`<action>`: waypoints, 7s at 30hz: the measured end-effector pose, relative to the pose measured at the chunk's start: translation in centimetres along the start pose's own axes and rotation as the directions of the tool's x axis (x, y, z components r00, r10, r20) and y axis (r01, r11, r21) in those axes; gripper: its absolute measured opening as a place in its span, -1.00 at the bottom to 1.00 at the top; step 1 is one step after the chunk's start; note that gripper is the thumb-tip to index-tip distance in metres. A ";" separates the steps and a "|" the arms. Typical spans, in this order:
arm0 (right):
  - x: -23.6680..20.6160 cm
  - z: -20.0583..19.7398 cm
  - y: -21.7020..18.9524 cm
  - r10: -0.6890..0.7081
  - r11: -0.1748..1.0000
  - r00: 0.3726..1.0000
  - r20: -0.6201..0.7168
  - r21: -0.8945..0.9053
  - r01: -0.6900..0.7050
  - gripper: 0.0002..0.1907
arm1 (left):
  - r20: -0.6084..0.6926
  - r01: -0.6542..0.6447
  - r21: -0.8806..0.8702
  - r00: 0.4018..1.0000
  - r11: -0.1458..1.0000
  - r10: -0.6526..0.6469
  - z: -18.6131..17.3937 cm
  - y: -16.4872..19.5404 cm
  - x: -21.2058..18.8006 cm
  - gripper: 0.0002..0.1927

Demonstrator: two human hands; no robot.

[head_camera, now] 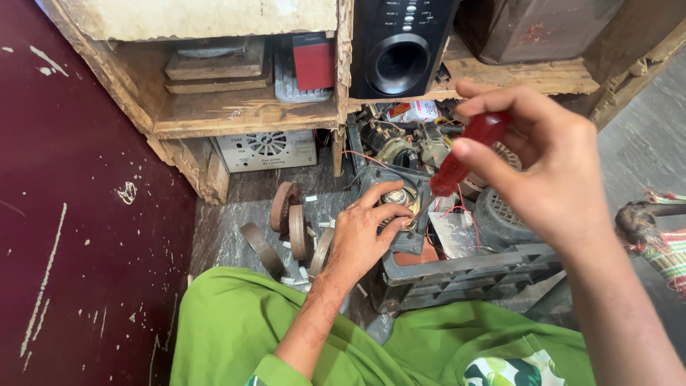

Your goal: The person sits on the floor and uses a red-handled screwdriver to pry at a motor stator, then unscrews a small speaker driver from its plastic mounting panel inside a crate of scrap electronics, finally lifting the freed speaker out of the panel by hand.

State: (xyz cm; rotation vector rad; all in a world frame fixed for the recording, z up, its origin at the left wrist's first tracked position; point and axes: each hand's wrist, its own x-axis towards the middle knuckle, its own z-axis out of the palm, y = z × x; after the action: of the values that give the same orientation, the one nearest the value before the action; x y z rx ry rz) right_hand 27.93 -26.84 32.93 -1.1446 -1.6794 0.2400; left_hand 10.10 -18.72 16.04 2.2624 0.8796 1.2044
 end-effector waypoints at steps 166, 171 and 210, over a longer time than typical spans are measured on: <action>-3.5 7.1 9.2 0.410 0.821 0.840 0.356 -0.545 -0.170 -0.82 | -0.089 0.019 -0.119 0.996 0.993 -0.030 -0.4 -1.6 -0.7 -0.87; -4.2 7.1 9.2 0.338 0.858 0.862 0.378 -0.500 -0.117 -0.78 | -0.055 0.080 -0.104 0.995 0.991 -0.086 -0.3 -1.4 -0.7 -0.87; -4.4 5.7 10.5 0.282 0.919 0.849 0.447 -0.381 -0.105 -0.75 | -0.083 -0.026 -0.083 0.996 0.996 0.019 -0.1 -1.4 -0.8 -0.89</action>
State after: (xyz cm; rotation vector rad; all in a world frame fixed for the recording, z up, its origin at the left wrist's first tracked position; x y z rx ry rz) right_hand 29.18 -22.71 21.00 -1.6264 -2.1129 0.4099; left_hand 9.19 -18.32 14.75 2.1749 0.8195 1.3280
